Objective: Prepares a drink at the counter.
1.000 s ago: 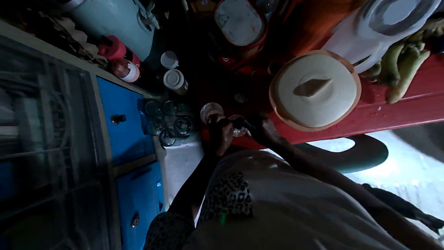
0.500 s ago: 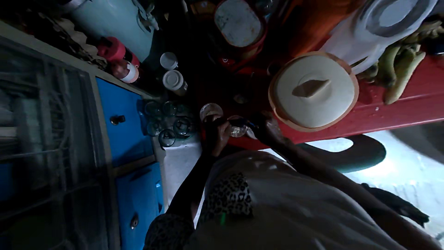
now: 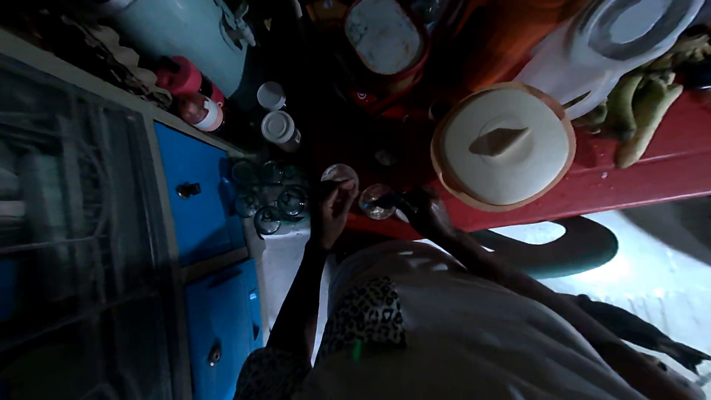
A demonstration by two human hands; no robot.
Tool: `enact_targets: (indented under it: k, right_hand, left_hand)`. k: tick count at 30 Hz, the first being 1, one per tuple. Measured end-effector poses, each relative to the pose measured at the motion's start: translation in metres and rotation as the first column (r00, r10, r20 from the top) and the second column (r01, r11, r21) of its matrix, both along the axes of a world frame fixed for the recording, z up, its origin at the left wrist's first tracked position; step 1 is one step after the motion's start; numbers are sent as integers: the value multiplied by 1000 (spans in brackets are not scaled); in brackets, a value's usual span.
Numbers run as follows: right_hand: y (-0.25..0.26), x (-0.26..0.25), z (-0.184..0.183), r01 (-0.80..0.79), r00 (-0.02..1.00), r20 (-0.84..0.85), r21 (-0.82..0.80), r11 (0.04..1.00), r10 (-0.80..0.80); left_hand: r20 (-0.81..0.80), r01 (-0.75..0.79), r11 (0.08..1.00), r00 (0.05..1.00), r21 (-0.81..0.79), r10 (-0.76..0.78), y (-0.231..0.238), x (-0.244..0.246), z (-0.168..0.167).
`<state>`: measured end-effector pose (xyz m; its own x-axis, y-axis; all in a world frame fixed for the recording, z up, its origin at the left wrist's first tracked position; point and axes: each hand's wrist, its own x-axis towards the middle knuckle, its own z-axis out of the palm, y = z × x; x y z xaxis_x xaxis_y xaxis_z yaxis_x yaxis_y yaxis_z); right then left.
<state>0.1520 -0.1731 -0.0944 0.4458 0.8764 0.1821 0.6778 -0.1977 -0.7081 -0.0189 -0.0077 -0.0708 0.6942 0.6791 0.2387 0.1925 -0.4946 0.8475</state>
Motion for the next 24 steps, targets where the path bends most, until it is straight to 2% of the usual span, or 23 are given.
enact_targets:
  k: [5, 7, 13, 17, 22, 24]
  right_hand:
    - [2, -4, 9, 54, 998, 39, 111, 992, -59]
    - [2, -1, -3, 32, 999, 27, 59, 998, -34]
    - [3, -7, 12, 93, 995, -37, 94, 991, -90]
    - [5, -4, -8, 44, 997, -64, 7, 999, -43]
    - [7, -10, 10, 73, 996, -48, 109, 991, -68]
    - [7, -8, 0, 54, 998, -35, 64, 996, -52]
  left_hand:
    - [-30, -130, 991, 991, 30, 131, 2, -8, -9]
    - [-12, -158, 987, 987, 33, 158, 2, -6, -11]
    - [-42, -190, 982, 981, 18, 190, 7, -11, -14]
    - [-54, -220, 975, 974, 12, 220, 7, -6, -13]
    - [-52, -208, 978, 977, 15, 208, 12, -13, -17]
    - [-68, -217, 976, 974, 4, 217, 12, -13, -17]
